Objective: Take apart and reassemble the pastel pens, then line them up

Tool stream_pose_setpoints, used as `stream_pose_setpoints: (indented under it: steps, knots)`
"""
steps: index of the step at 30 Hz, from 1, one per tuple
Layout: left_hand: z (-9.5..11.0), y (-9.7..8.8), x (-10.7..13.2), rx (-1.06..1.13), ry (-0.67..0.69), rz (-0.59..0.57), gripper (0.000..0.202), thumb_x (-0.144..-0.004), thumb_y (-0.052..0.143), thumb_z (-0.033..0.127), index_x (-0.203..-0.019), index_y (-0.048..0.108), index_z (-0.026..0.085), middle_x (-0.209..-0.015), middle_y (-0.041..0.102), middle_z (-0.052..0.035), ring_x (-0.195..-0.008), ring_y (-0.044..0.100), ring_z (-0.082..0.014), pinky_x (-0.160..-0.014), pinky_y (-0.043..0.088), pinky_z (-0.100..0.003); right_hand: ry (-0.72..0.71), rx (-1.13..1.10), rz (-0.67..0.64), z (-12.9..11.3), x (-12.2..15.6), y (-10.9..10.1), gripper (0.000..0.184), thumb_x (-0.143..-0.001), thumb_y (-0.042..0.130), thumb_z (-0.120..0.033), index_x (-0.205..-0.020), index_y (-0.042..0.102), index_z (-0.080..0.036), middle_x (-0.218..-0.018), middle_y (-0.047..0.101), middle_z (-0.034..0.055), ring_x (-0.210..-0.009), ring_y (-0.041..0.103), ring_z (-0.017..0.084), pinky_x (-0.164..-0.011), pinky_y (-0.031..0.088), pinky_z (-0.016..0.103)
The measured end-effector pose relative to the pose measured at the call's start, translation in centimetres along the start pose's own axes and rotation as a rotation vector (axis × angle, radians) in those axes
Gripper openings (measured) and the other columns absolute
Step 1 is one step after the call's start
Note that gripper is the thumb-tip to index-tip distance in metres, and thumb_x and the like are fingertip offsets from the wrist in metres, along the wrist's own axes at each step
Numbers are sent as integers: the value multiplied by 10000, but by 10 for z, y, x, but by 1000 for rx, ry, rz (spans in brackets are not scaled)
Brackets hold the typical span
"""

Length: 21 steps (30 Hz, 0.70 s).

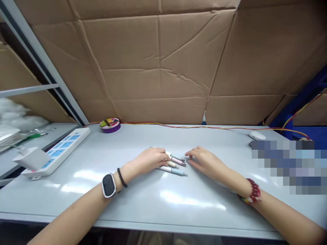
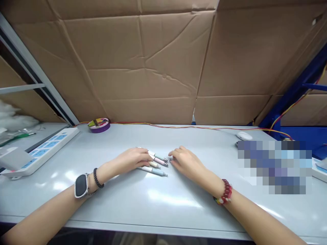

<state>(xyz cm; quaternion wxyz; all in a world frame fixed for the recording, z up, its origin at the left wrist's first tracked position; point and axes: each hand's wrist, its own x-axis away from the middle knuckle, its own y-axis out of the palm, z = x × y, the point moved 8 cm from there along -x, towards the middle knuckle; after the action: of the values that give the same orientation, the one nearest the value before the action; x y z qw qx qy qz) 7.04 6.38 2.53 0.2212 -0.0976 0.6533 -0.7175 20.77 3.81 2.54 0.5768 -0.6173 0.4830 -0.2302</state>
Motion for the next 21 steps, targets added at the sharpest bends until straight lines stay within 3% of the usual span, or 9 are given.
stream_pose_setpoints:
  steps: [6,10,14,21]
  knots:
    - [0,-4,-1,-4,-37,68,232,-914,406,339,-952,590,204,-868,577,-30,-811,545,-161,-696,407,-255,-8,-13,80,-9,1,-9,144,-840,479,-178,-928,590,-198,-829,605,50,-808,534,184,-686,444,304]
    - [-5,-5,-3,-47,-101,128,210,-922,392,299,-940,574,197,-880,555,-30,-819,514,-158,-689,405,-254,-118,84,84,-23,1,0,73,-810,543,-194,-848,605,-193,-762,592,44,-760,513,186,-650,422,298]
    - [-9,0,-5,-41,-132,123,191,-915,411,290,-934,571,188,-895,548,-34,-852,492,-165,-724,406,-264,-124,132,92,-28,1,7,113,-839,497,-179,-782,595,-178,-720,571,44,-713,494,174,-617,406,283]
    - [-9,-3,-6,-141,-168,205,88,-887,475,254,-877,510,173,-920,557,-31,-875,481,-187,-735,378,-294,-106,116,189,-31,1,-4,125,-872,430,-178,-872,555,-164,-805,578,60,-746,486,184,-646,397,294]
